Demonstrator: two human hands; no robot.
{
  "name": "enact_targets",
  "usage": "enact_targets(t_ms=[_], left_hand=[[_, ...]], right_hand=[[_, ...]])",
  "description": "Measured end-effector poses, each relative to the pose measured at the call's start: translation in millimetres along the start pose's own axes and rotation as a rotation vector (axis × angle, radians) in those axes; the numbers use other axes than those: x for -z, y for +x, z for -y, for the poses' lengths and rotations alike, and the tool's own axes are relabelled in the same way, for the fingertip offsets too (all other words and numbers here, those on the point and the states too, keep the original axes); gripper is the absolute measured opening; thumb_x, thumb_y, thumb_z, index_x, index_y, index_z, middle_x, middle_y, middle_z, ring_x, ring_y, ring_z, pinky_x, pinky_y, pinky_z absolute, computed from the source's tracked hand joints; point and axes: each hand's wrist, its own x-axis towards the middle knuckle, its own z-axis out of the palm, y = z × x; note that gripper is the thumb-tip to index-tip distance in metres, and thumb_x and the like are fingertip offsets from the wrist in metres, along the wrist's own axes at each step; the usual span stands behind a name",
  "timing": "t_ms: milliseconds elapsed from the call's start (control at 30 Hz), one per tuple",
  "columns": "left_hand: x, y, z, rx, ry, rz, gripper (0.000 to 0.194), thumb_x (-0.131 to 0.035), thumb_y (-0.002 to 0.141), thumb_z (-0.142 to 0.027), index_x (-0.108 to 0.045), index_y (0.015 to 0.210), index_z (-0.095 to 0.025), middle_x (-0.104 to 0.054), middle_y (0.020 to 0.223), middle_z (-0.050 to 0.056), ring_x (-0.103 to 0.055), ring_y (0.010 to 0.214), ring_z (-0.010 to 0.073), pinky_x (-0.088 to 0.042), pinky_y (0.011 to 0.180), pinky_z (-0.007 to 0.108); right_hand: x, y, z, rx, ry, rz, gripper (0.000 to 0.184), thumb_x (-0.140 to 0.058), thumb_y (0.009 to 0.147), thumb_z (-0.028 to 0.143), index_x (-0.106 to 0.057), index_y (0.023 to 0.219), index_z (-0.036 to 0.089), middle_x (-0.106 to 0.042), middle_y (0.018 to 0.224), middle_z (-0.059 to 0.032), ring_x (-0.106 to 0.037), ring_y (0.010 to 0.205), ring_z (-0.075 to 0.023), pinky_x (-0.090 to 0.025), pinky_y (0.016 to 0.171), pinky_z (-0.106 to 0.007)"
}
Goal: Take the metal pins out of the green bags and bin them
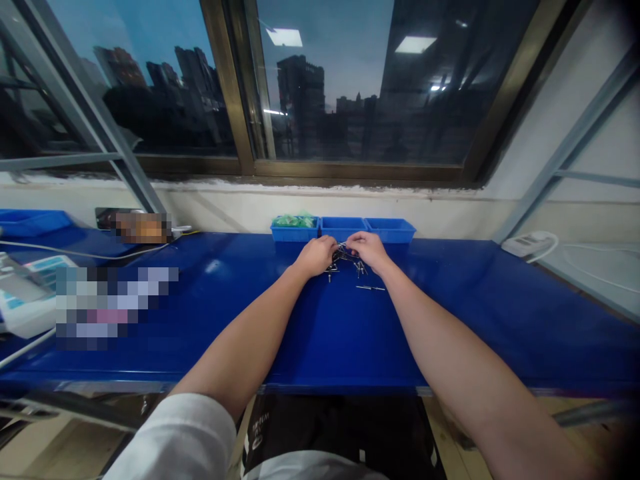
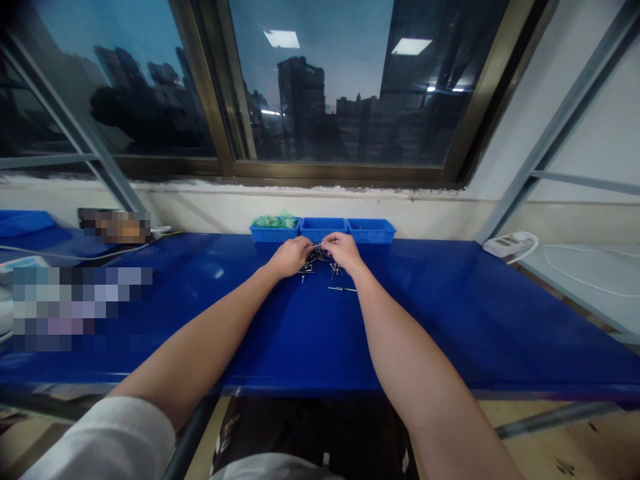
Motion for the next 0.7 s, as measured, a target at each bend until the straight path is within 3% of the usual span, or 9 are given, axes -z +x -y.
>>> enact_targets(t_ms=[267, 433, 700], left_hand=[[0.6, 0.0, 3.6, -0.009, 0.009, 0.006, 0.031, -0.033, 0.095, -0.027, -0.062, 0.1, -0.018, -0.065, 0.1, 0.008, -0.061, 0.096, 0.0209, -0.044, 0.088, 0.032], [-0.8, -1.9, 10.4, 0.112, 0.004, -0.066, 0.038, -0.033, 0.095, -0.031, -0.051, 0.125, -0.017, -0.058, 0.123, 0.01, -0.055, 0.111, 0.023, -0.041, 0.095, 0.035], [-4.7, -3.7, 27.6, 0.274, 0.034, 0.011, 0.036, -0.038, 0.091, -0.027, -0.054, 0.12, -0.016, -0.059, 0.119, 0.012, -0.057, 0.108, 0.0248, -0.043, 0.093, 0.035]], right_hand=[[4.7, -1.3, -2.8, 0.102, -0.061, 0.033, 0.021, -0.065, 0.062, 0.033, -0.07, 0.075, 0.017, -0.066, 0.062, -0.0007, -0.059, 0.06, -0.0153, -0.047, 0.063, -0.029], [15.9, 2.0, -4.8, 0.141, -0.176, -0.191, 0.023, -0.057, 0.068, 0.028, -0.071, 0.082, 0.017, -0.072, 0.082, -0.0036, -0.064, 0.08, -0.0186, -0.048, 0.079, -0.031], [33.5, 9.5, -13.0, 0.063, -0.452, -0.39, 0.037, -0.052, 0.07, 0.025, -0.068, 0.102, 0.016, -0.07, 0.101, -0.0063, -0.062, 0.095, -0.0213, -0.044, 0.091, -0.032]])
